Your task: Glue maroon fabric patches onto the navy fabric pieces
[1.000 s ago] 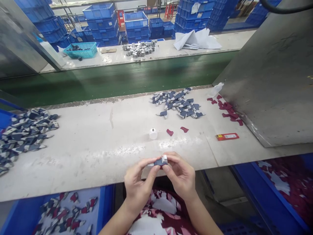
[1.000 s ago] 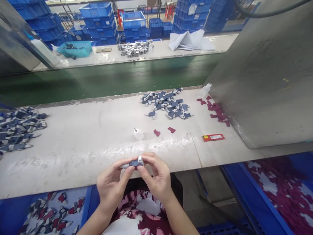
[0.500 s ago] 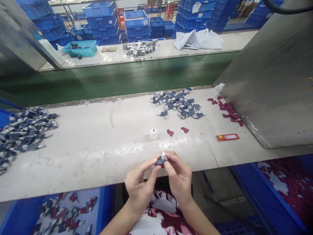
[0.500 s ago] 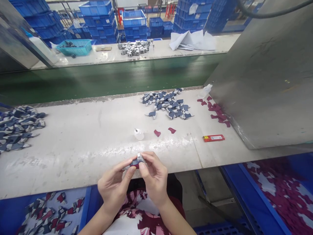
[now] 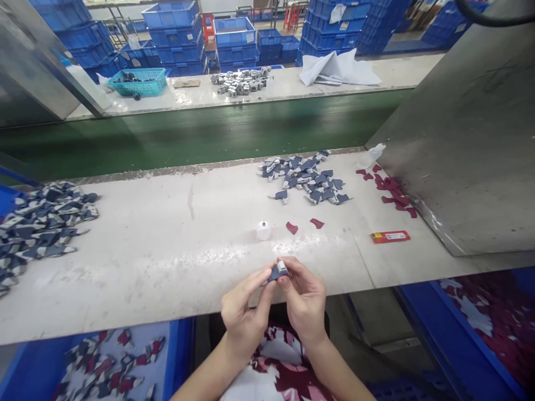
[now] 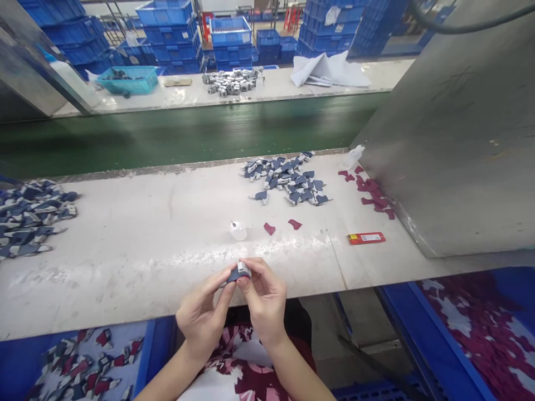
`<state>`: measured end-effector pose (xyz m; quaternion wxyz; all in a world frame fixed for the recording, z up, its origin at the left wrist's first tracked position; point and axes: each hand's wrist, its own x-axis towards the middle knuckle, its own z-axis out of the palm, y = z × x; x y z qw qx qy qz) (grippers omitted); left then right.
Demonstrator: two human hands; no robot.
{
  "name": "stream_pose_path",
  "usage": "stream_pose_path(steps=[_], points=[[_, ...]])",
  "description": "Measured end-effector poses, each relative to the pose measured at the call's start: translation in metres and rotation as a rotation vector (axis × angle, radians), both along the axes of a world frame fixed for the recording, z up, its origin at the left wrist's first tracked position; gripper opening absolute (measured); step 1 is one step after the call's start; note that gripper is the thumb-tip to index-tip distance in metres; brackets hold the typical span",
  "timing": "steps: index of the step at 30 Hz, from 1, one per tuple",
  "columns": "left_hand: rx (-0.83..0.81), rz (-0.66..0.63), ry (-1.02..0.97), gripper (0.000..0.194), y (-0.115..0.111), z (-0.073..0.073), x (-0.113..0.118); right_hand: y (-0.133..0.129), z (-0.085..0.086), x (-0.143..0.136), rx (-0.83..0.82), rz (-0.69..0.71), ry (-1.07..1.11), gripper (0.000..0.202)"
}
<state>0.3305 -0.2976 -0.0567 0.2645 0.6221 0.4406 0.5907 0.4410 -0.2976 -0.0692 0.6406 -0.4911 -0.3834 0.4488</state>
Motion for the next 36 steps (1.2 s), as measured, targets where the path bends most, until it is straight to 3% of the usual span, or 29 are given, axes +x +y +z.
stream_pose_path(steps=[3, 6, 10, 15, 19, 24, 27, 30, 32, 36], points=[[0.058, -0.068, 0.106, 0.05, 0.008, 0.002, -0.005, 0.003, -0.002, 0.004, -0.086, -0.008, 0.009, 0.027], [-0.029, -0.081, 0.123, 0.039, 0.015, 0.006, -0.008, 0.009, -0.003, 0.014, -0.069, 0.04, -0.054, 0.032], [-0.273, -0.125, 0.0, 0.022, 0.018, 0.015, -0.01, 0.013, -0.001, 0.03, 0.193, 0.0, -0.429, 0.049], [-0.385, -0.206, -0.1, 0.016, 0.017, 0.025, -0.012, 0.019, 0.007, 0.044, 0.537, -0.018, -0.827, 0.024], [-0.539, -0.262, -0.207, 0.016, 0.018, 0.028, -0.015, 0.021, 0.009, 0.044, 0.576, 0.046, -0.891, 0.023], [-0.733, -0.305, -0.334, 0.032, 0.022, 0.029, -0.018, 0.021, -0.003, 0.036, 0.569, -0.002, -0.846, 0.035], [-0.727, -0.267, -0.286, 0.034, 0.026, 0.025, -0.023, 0.024, -0.011, 0.03, 0.573, -0.018, -0.82, 0.037], [-0.644, -0.151, -0.157, 0.031, 0.031, 0.016, -0.041, 0.03, -0.013, 0.023, 0.488, -0.027, -0.861, 0.06], [-0.565, -0.016, -0.009, 0.028, 0.035, 0.008, -0.067, 0.034, -0.012, 0.017, 0.393, -0.008, -0.905, 0.074], [-0.424, 0.256, 0.338, 0.028, 0.046, -0.008, -0.143, 0.045, -0.015, 0.003, 0.275, 0.131, -1.002, 0.062]])
